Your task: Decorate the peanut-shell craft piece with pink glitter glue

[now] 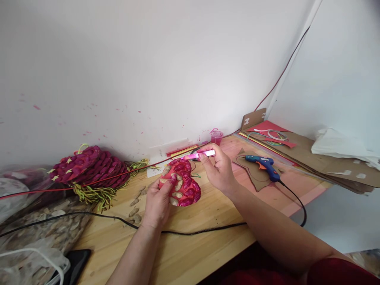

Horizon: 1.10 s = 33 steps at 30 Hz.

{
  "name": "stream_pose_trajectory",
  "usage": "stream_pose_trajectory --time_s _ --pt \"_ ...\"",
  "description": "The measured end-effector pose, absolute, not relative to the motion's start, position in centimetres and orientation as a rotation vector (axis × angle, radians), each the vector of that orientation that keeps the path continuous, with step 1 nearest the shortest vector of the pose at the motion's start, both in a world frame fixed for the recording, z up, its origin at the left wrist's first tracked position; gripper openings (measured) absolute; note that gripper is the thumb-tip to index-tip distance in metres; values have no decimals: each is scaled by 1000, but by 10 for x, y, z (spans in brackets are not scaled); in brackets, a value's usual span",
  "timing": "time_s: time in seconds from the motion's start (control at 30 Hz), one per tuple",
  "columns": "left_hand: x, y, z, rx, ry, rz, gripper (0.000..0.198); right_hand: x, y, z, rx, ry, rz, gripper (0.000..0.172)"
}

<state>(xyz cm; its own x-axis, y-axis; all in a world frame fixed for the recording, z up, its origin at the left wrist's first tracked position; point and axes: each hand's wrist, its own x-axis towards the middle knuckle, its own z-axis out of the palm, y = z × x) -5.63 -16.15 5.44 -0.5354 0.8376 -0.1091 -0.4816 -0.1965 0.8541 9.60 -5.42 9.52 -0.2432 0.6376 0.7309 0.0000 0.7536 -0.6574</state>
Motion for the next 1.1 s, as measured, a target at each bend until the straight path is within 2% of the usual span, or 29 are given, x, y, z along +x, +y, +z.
stream_pose_trajectory --time_s 0.3,0.47,0.87,1.1 --pt "-55 -161 57 466 1123 1850 48 96 -54 93 -506 -1735 644 12" --pt "-54 -162 59 448 1119 1854 48 96 -52 92 -535 -1700 791 18" --pt "-53 -162 58 415 1127 1850 49 94 -50 90 -534 -1674 894 21" --pt "-52 -163 59 438 1145 1842 49 95 -50 90 -536 -1665 836 20"
